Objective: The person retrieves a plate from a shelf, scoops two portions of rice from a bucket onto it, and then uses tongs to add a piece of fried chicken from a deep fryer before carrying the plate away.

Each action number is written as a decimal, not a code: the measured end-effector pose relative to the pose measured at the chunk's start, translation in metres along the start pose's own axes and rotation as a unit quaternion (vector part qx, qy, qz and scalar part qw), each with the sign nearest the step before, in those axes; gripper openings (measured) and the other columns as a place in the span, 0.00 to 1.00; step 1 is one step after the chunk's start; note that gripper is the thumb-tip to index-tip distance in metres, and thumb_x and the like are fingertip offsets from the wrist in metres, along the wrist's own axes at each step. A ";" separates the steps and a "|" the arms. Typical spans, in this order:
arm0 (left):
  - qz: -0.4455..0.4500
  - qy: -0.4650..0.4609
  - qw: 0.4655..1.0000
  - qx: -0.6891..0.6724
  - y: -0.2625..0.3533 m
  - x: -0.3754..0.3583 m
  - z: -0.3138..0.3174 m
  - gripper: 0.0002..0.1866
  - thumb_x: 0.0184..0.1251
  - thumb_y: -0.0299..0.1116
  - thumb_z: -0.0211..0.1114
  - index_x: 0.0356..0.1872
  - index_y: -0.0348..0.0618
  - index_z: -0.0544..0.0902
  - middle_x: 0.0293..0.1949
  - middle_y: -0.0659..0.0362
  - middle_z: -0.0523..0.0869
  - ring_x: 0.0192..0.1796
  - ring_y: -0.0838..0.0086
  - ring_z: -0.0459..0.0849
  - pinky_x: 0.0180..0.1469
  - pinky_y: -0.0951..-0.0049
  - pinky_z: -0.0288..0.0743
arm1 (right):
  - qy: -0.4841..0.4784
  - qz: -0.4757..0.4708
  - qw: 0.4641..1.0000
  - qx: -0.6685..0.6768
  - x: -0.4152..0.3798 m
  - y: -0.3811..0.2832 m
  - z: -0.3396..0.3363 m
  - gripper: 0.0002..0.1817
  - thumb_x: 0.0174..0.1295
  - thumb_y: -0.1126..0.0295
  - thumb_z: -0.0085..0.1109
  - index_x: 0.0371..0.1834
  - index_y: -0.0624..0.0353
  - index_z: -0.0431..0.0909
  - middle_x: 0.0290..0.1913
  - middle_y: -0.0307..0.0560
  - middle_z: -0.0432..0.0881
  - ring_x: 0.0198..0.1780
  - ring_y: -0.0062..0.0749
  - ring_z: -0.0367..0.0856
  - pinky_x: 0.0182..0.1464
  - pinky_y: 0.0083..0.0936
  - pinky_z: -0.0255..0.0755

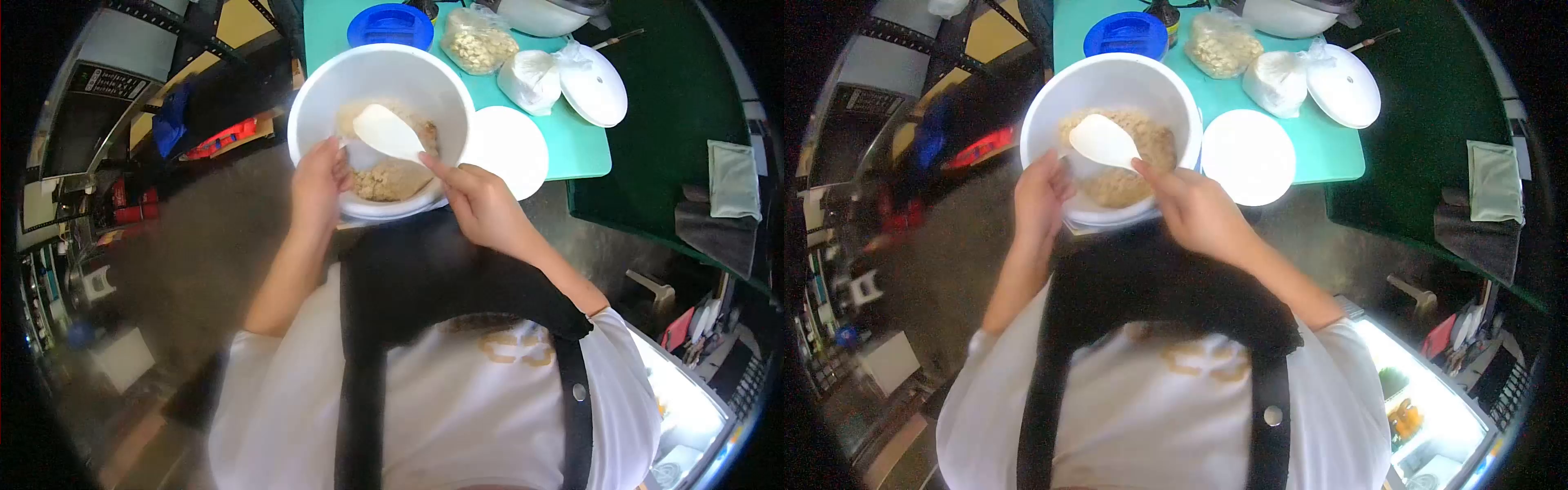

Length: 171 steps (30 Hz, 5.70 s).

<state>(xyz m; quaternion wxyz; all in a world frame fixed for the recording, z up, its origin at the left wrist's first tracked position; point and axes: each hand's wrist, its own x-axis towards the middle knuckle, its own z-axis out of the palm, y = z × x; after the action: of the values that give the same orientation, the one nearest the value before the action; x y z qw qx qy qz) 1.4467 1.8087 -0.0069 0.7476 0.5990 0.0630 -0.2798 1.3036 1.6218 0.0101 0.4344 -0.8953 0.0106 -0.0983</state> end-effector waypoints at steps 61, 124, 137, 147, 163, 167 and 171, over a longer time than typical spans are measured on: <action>0.031 0.024 0.999 0.000 0.001 -0.007 -0.006 0.17 0.69 0.41 0.54 0.49 0.38 0.74 0.40 0.58 0.80 0.37 0.76 0.75 0.37 0.73 0.68 | -0.036 0.014 0.997 -0.063 0.023 -0.020 -0.007 0.26 0.56 0.79 0.50 0.62 0.53 0.73 0.28 0.58 0.78 0.31 0.48 0.80 0.39 0.38 0.74; 0.217 0.154 0.961 0.079 -0.060 -0.062 0.059 0.13 0.74 0.37 0.51 0.35 0.39 0.78 0.23 0.66 0.73 0.20 0.84 0.68 0.23 0.81 0.64 | -0.017 -0.402 0.884 -0.240 0.044 0.025 -0.079 0.26 0.51 0.74 0.53 0.54 0.33 0.78 0.31 0.34 0.75 0.33 0.32 0.80 0.35 0.29 0.71; 0.206 0.102 0.972 0.049 -0.058 -0.062 0.051 0.14 0.74 0.37 0.50 0.30 0.41 0.75 0.23 0.66 0.72 0.20 0.83 0.69 0.22 0.82 0.65 | 0.014 -0.307 0.905 -0.294 0.096 0.056 -0.055 0.27 0.54 0.73 0.51 0.59 0.37 0.75 0.34 0.42 0.79 0.31 0.43 0.81 0.35 0.36 0.75; 0.196 0.087 0.966 -0.143 -0.057 -0.065 0.048 0.08 0.72 0.36 0.52 0.37 0.42 0.73 0.25 0.67 0.70 0.28 0.80 0.67 0.28 0.76 0.63 | 0.037 -0.175 0.974 -0.142 0.083 0.071 -0.038 0.23 0.62 0.70 0.52 0.61 0.38 0.74 0.42 0.48 0.83 0.40 0.46 0.82 0.41 0.33 0.76; 0.161 0.032 0.937 -0.307 -0.049 -0.065 0.035 0.16 0.71 0.39 0.46 0.21 0.49 0.61 0.21 0.65 0.60 0.26 0.77 0.58 0.28 0.75 0.57 | 0.145 -0.227 0.962 -0.037 0.053 0.066 -0.042 0.21 0.57 0.72 0.60 0.56 0.50 0.79 0.24 0.48 0.75 0.25 0.37 0.75 0.30 0.30 0.69; 0.158 0.016 0.940 -0.303 -0.050 -0.063 0.030 0.16 0.71 0.39 0.46 0.21 0.49 0.61 0.21 0.65 0.60 0.25 0.77 0.58 0.28 0.75 0.57 | 0.138 -0.272 0.945 -0.114 0.056 0.069 -0.035 0.19 0.57 0.73 0.60 0.54 0.50 0.80 0.22 0.46 0.74 0.23 0.37 0.73 0.27 0.31 0.66; 0.158 0.022 0.938 -0.308 -0.052 -0.062 0.030 0.16 0.69 0.39 0.50 0.20 0.49 0.63 0.22 0.66 0.62 0.26 0.77 0.60 0.29 0.75 0.57 | 0.194 -0.199 0.958 -0.077 0.063 0.071 -0.035 0.20 0.57 0.71 0.61 0.56 0.49 0.79 0.21 0.44 0.74 0.22 0.36 0.73 0.25 0.31 0.65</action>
<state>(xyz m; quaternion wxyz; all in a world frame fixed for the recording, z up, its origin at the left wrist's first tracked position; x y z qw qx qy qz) 1.3619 1.7952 -0.0166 0.9284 0.3479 0.0669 -0.1122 1.3638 1.5441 -0.0138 0.3252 -0.8739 -0.0766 -0.3532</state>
